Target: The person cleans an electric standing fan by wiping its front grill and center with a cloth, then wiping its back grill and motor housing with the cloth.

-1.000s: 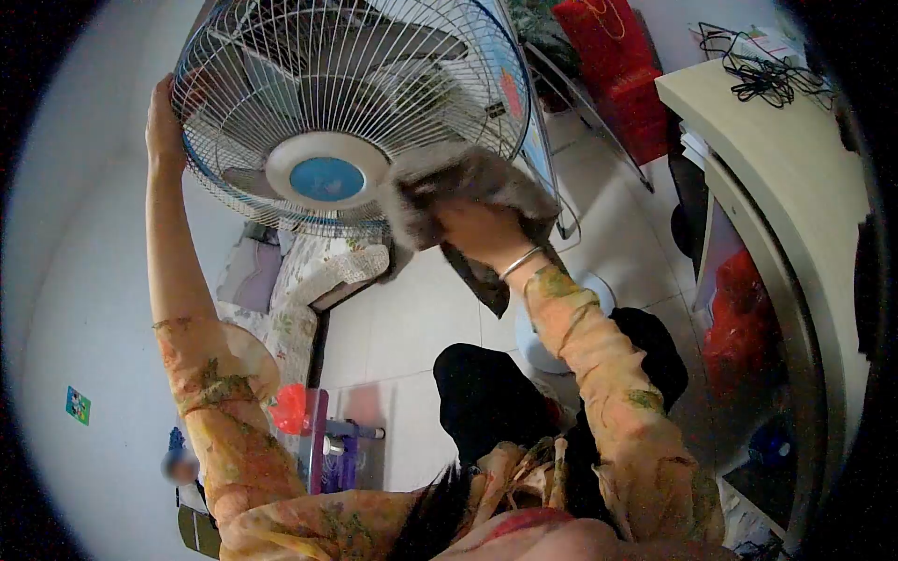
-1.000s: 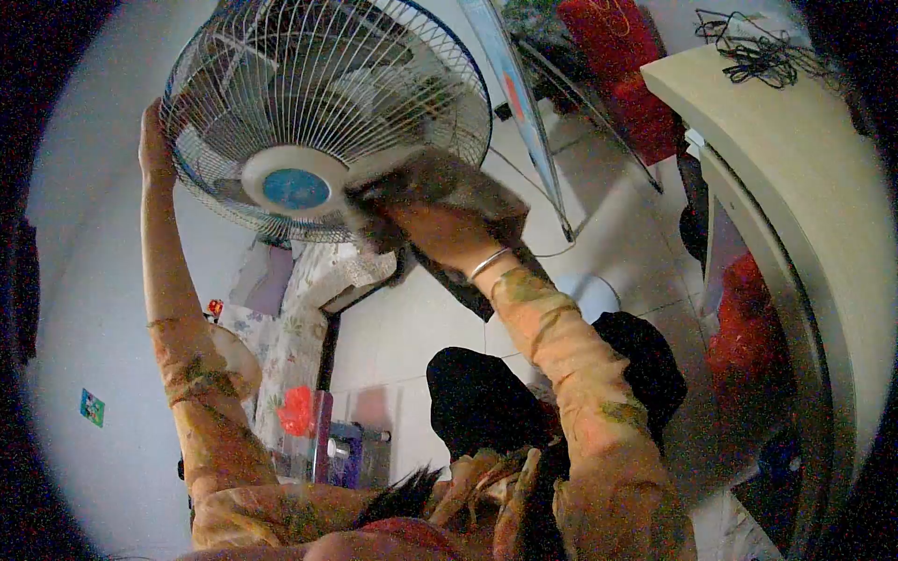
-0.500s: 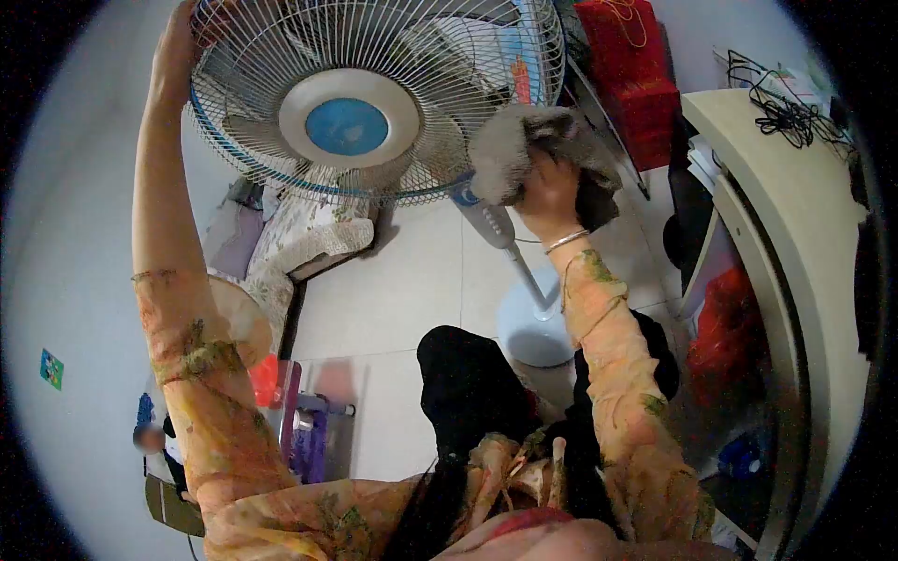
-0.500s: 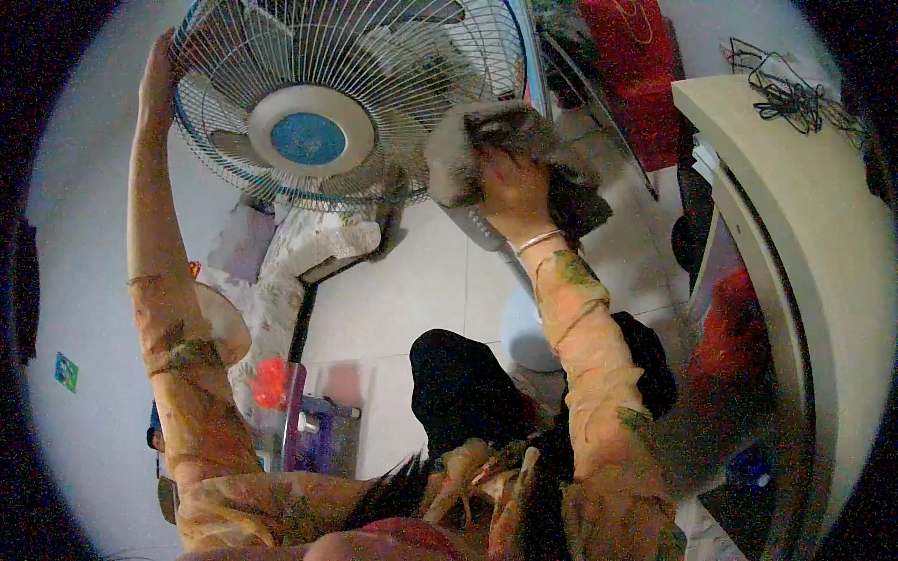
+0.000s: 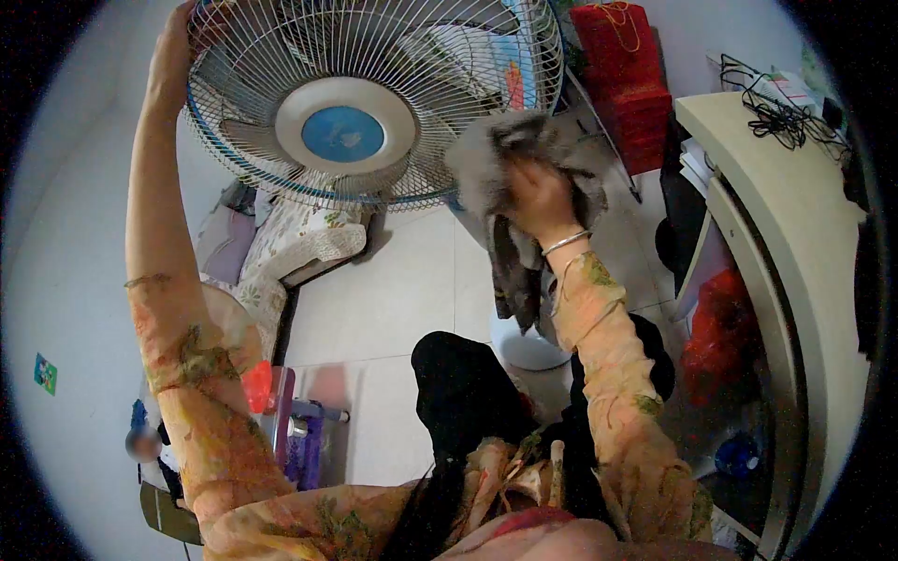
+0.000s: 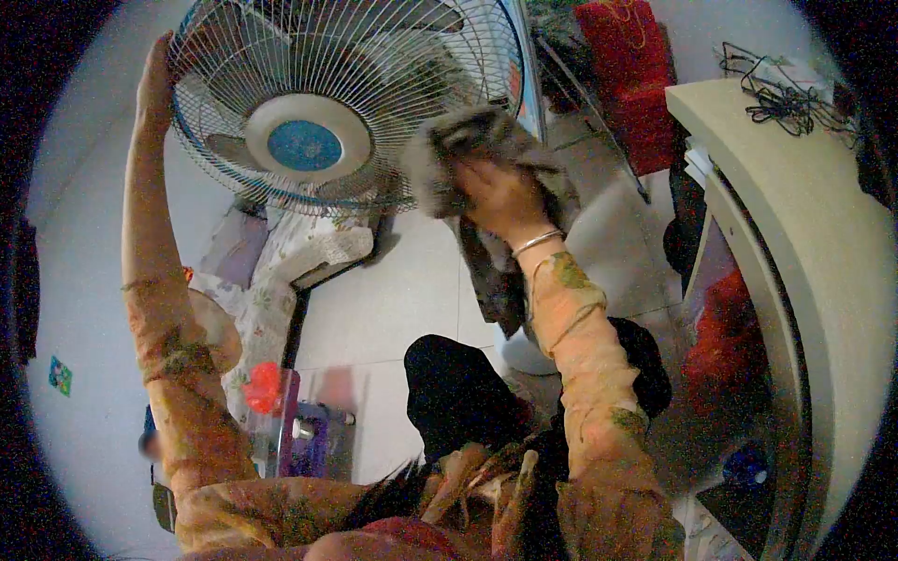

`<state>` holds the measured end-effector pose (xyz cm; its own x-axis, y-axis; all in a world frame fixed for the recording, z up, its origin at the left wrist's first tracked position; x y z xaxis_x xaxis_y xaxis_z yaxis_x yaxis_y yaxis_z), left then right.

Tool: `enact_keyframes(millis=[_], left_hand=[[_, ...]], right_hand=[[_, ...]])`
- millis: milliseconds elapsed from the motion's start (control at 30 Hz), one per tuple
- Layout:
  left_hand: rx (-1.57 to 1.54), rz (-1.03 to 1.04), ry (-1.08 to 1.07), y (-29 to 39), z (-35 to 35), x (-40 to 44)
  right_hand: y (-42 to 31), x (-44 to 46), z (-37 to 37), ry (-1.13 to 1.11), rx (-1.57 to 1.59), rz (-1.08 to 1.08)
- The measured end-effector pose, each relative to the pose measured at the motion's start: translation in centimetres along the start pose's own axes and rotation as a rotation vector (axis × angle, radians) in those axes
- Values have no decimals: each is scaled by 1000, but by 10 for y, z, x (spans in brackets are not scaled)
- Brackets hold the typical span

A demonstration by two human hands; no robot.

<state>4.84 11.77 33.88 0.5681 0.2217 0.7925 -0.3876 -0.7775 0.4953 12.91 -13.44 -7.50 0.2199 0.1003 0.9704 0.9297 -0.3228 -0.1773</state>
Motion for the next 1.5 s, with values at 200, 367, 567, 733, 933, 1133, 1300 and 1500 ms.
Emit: enact_keyframes(millis=[200, 367, 567, 733, 933, 1133, 1300, 1500], left_hand=[[-21, -9, -26, -9, -9, 3], [18, 50, 14, 0, -11, 3], [-109, -17, 25, -13, -17, 6], [-77, -32, 24, 1, -4, -16], [-139, -17, 43, -11, -19, 1], [-50, 80, 10, 11, -6, -10], [91, 213, -142, 5, -4, 8], [396, 421, -95, 40, 19, -24]], right_hand=[[47, -13, -25, 233, -127, 40], [29, -10, -32, 366, -108, 43], [13, 8, -39, 354, -131, 100], [-1, 22, -45, 292, -130, 108], [-32, 30, -25, 66, -50, 73], [-79, 41, -16, -39, 9, -87], [-33, 26, -22, 58, -200, 9], [0, 27, -52, 293, -313, 64]])
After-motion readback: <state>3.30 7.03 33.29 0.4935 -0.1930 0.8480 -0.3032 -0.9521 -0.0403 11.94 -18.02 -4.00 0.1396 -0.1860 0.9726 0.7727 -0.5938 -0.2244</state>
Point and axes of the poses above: each hand's wrist, its own x-axis towards the middle knuckle, its own z-axis out of the palm, y = z × x, the point moved 9 cm from there along x, towards the middle knuckle, and after that the axes turned 11 degrees about -x, right-handed, at the moved point
